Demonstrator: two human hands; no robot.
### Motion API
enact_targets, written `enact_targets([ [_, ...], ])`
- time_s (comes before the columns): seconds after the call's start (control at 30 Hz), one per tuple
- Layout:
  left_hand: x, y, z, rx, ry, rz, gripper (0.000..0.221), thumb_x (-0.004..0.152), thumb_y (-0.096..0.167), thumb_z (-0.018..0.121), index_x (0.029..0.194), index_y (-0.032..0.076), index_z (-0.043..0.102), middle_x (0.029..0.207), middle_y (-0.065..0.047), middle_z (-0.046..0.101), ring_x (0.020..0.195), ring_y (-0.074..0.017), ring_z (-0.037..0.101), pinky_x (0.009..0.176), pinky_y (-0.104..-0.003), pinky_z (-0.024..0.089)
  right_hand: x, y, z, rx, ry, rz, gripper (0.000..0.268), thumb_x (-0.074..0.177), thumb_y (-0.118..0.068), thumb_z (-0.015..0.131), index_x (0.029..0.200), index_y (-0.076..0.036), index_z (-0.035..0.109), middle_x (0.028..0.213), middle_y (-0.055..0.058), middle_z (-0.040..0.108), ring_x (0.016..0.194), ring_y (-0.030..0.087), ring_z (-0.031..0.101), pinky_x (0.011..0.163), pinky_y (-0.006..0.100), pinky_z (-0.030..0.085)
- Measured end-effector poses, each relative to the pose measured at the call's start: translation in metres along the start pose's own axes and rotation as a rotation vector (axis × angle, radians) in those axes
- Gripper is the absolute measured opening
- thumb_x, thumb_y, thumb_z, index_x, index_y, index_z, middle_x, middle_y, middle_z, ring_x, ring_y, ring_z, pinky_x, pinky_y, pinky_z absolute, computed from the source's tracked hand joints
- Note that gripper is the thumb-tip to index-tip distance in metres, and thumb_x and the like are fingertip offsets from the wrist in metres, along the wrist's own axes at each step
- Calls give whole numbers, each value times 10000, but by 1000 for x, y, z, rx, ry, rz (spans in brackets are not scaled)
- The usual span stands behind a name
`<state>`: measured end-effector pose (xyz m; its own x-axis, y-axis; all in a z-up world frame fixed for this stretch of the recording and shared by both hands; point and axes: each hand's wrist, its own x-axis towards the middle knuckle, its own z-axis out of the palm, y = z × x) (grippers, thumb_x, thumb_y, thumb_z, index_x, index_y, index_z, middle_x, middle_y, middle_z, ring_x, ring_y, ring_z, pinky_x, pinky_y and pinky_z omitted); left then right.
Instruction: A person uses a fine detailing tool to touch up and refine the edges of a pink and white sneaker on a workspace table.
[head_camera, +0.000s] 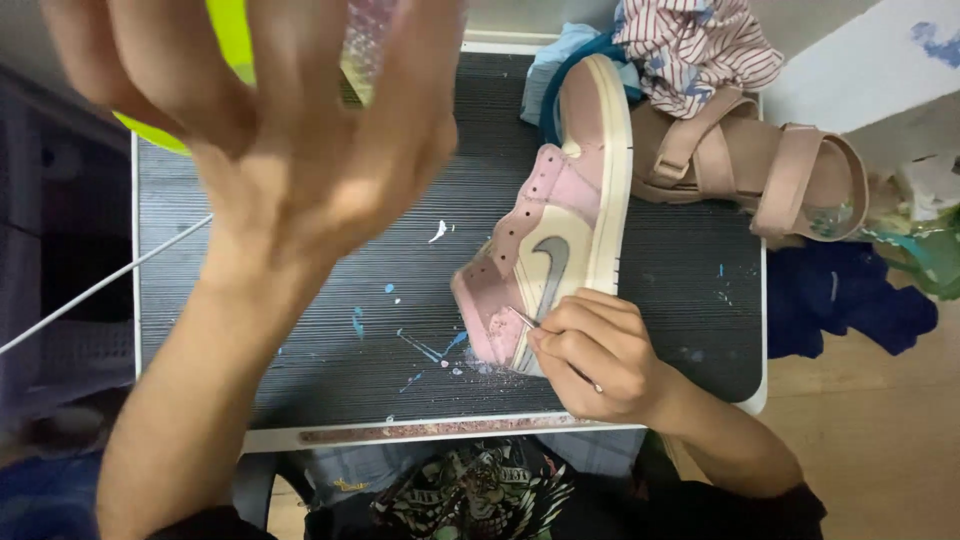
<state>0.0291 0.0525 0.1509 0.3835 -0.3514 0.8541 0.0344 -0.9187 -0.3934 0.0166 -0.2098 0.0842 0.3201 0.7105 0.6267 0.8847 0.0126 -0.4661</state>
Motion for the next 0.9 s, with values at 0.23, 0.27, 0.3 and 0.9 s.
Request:
enact_targets([
  [0.23,-76,83,6,-851,66,-315,314,991,170,541,689,144,622,777,-9,692,682,-242,624,697,-403,471,-7,10,11,36,196,-22,212,823,155,620,679,-1,611,644,134,578,425,277,523,423,386,466],
  [0.27,-86,94,8,-1029,-100,-440,197,1006,177,525,875,109,656,783,-45,680,697,-279,643,677,-410,499,-7,9,10,18,170,-10,212,818,152,624,682,-11,612,647,126,576,429,266,523,421,380,460],
  [0.3,-96,103,10,-1201,-274,-564,215,1021,183,509,1061,75,691,789,-81,669,712,-316,662,656,-416,528,-7,8,10,0,144,2,213,814,149,629,685,-21,613,650,117,574,434,254,523,420,374,454],
  [0.9,-120,114,17,-2020,-802,-885,292,1009,262,650,1223,64,664,895,-73,731,835,-106,566,731,-347,548,-7,10,12,-24,138,39,187,871,112,651,711,15,640,788,172,700,540,291,582,538,391,455],
])
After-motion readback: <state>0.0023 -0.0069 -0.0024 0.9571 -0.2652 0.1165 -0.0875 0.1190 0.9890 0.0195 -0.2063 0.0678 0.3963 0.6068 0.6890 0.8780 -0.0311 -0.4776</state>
